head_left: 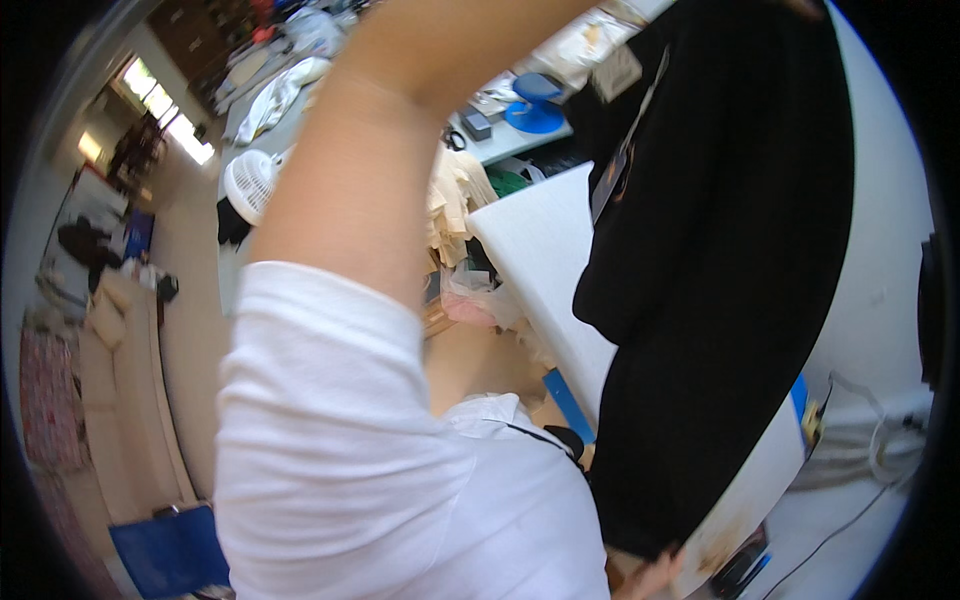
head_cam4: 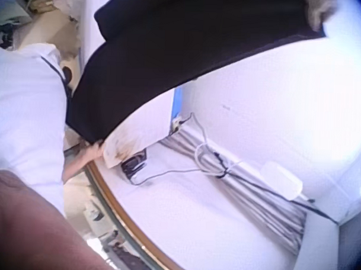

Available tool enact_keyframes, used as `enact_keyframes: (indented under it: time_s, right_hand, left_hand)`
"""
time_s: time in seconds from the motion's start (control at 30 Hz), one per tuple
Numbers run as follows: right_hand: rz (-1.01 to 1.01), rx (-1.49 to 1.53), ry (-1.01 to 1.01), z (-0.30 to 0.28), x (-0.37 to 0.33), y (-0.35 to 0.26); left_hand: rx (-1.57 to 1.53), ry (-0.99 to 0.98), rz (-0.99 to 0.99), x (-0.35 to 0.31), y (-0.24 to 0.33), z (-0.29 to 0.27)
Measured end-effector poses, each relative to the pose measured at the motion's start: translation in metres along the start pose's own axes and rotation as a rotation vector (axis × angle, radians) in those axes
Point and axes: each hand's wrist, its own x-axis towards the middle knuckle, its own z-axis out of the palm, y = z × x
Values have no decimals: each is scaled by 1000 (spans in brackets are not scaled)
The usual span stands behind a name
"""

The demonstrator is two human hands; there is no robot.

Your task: The person irons a black garment on a white ironing board, smoothing the fabric with an electric iron. After ironing, the person folds the garment, attaches a tag, and places it into a clear plastic bag. The person then moves to a nearby table to handle other folded clothes and fabrics.

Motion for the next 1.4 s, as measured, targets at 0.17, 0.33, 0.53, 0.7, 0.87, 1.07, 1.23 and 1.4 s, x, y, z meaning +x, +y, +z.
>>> enact_keyframes:
  time_s: [0.17, 0.33, 0.53, 0.7, 0.87, 1.07, 1.23, 1.4]
  right_hand:
    - [-686, -562, -255, -78, 129, -77]
    - [-606, -771, -156, -66, 220, -166]
    - [-764, -990, -24, -48, 301, -244]
    - [-831, -1503, 211, -44, 375, -213]
    - [-1112, -1504, -36, -25, 361, -147]
    - [-1314, -1102, -644, 59, 284, -32]
    - [-1107, -1131, -770, 72, 229, 27]
    - [-834, -1229, -836, 59, 205, 23]
  left_hand:
    - [-103, -1, -191, -20, -205, 60]
    - [42, -185, -281, -18, -295, 120]
    - [-491, 8, -589, 50, -270, 142]
    - [-843, 310, -282, 29, -285, 155]
    - [-979, 324, -509, -84, -303, 179]
    - [-1151, 515, -1025, -266, -389, 229]
    - [-568, 459, -1125, -323, -391, 261]
    - [-247, 73, -1085, -319, -401, 239]
